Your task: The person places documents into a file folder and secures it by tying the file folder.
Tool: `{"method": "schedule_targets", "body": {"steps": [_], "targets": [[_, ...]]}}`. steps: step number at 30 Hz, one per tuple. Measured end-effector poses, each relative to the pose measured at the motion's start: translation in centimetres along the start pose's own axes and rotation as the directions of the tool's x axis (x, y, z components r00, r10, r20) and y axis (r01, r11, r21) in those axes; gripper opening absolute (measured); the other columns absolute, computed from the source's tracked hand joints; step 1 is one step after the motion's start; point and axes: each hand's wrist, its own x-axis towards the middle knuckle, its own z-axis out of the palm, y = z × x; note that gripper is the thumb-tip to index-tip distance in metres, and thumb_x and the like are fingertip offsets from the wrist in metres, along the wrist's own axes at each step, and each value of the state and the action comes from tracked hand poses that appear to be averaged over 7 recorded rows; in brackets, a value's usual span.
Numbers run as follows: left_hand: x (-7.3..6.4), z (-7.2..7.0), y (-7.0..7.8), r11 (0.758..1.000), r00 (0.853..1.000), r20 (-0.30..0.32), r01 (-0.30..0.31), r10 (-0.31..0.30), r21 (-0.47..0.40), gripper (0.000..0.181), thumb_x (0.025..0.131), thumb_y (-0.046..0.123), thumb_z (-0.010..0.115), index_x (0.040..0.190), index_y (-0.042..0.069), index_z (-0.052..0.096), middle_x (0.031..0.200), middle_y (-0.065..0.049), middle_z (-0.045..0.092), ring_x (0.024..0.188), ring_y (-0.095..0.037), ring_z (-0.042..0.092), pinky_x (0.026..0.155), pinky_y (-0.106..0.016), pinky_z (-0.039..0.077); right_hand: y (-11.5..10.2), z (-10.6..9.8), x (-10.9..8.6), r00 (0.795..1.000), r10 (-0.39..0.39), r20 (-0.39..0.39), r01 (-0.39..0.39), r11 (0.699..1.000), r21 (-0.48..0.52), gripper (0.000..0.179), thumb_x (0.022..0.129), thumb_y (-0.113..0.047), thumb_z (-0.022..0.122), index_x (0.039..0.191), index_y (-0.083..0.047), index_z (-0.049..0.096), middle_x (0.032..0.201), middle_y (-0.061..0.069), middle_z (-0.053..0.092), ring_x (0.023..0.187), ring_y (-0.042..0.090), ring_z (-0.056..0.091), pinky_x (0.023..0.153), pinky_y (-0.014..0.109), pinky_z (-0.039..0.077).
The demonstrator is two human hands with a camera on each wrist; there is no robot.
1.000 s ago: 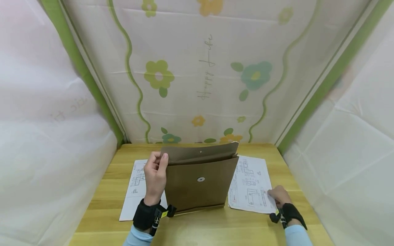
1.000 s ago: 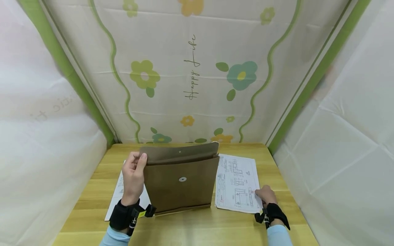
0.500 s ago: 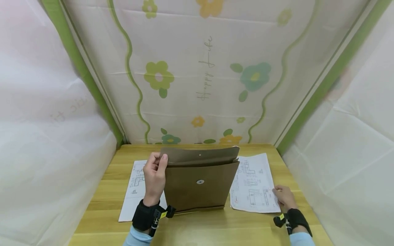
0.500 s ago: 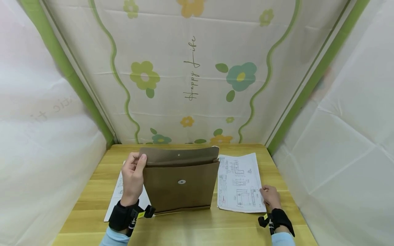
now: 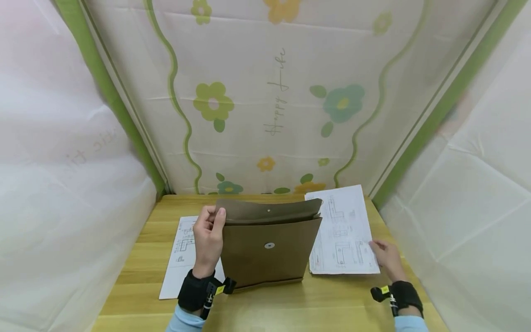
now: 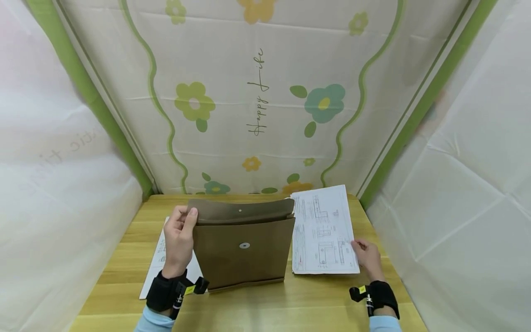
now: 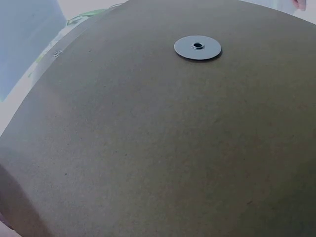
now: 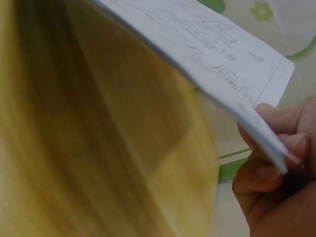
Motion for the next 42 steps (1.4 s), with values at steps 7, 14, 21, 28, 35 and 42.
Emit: {"method": "schedule_targets", "body": {"steps": [7, 14, 21, 28, 35, 42], "targets": [[-0.8, -0.4, -3.7, 0.997, 1.000, -0.016, -0.018, 0.016, -0.081, 0.012, 0.099, 0.001, 0.048, 0.108, 0.002, 0.056, 0.066, -0.002, 0.025, 0.057, -0.009, 0.016, 0.055, -0.031, 0.017, -2.1, -1.6, 0.0, 0.990, -0.100, -0.104, 0.114, 0.983, 0.141, 0.052, 0.096, -0.038, 0.055, 0.121, 0.007, 0.061, 0.092, 0.009, 0.063, 0.065, 0.010, 0.057, 0.049, 0.027, 0.047], [-1.6, -1.1, -8.4, 0.995, 0.999, 0.003, -0.036, 0.036, -0.091, 0.020, 0.097, -0.007, 0.045, 0.113, -0.002, 0.054, 0.068, -0.003, 0.028, 0.058, -0.010, 0.019, 0.056, -0.030, 0.020, -5.0, -3.9, -0.4, 0.985, -0.109, -0.137, 0.139, 0.963, 0.230, 0.056, 0.095, -0.042, 0.055, 0.126, 0.004, 0.058, 0.084, -0.016, 0.060, 0.067, 0.006, 0.059, 0.052, 0.024, 0.050], [-1.4, -0.7, -6.4, 0.999, 1.000, 0.000, 0.022, -0.022, -0.038, 0.014, 0.100, 0.001, 0.046, 0.112, -0.002, 0.053, 0.066, -0.005, 0.025, 0.058, -0.013, 0.017, 0.057, -0.033, 0.020, -9.0, -6.4, -1.1, 0.984, -0.075, -0.160, 0.161, 0.753, 0.638, 0.006, 0.089, -0.023, 0.067, 0.094, -0.024, 0.069, 0.079, -0.009, 0.067, 0.058, 0.005, 0.060, 0.044, 0.016, 0.046], [-0.5, 0.0, -2.5, 0.998, 0.999, 0.001, 0.049, -0.049, -0.038, 0.011, 0.100, 0.002, 0.046, 0.106, -0.002, 0.054, 0.063, -0.001, 0.025, 0.054, -0.007, 0.018, 0.053, -0.028, 0.021, -12.3, -8.8, -2.1, 0.980, -0.141, -0.142, 0.198, 0.572, 0.796, 0.015, 0.090, -0.017, 0.064, 0.103, -0.011, 0.068, 0.088, 0.001, 0.070, 0.043, 0.008, 0.050, 0.035, 0.017, 0.038], [0.2, 0.5, -0.1, 0.998, 0.999, -0.007, 0.048, -0.048, -0.029, 0.011, 0.101, 0.007, 0.048, 0.103, -0.001, 0.054, 0.062, -0.001, 0.024, 0.052, -0.008, 0.017, 0.051, -0.029, 0.019, -14.6, -10.4, -2.5, 0.958, -0.219, -0.187, 0.262, 0.395, 0.880, 0.017, 0.092, -0.009, 0.061, 0.105, 0.000, 0.064, 0.096, 0.010, 0.070, 0.040, 0.011, 0.049, 0.036, 0.017, 0.040], [0.5, 0.4, -6.2, 0.992, 0.999, 0.032, 0.046, -0.043, -0.118, 0.013, 0.100, 0.007, 0.049, 0.109, 0.004, 0.056, 0.065, -0.001, 0.026, 0.054, -0.007, 0.018, 0.051, -0.028, 0.017, -16.5, -11.0, -2.9, 0.943, -0.179, -0.280, 0.326, 0.330, 0.886, 0.019, 0.090, -0.005, 0.061, 0.105, 0.006, 0.063, 0.099, 0.015, 0.069, 0.034, 0.011, 0.043, 0.032, 0.017, 0.036]]}}
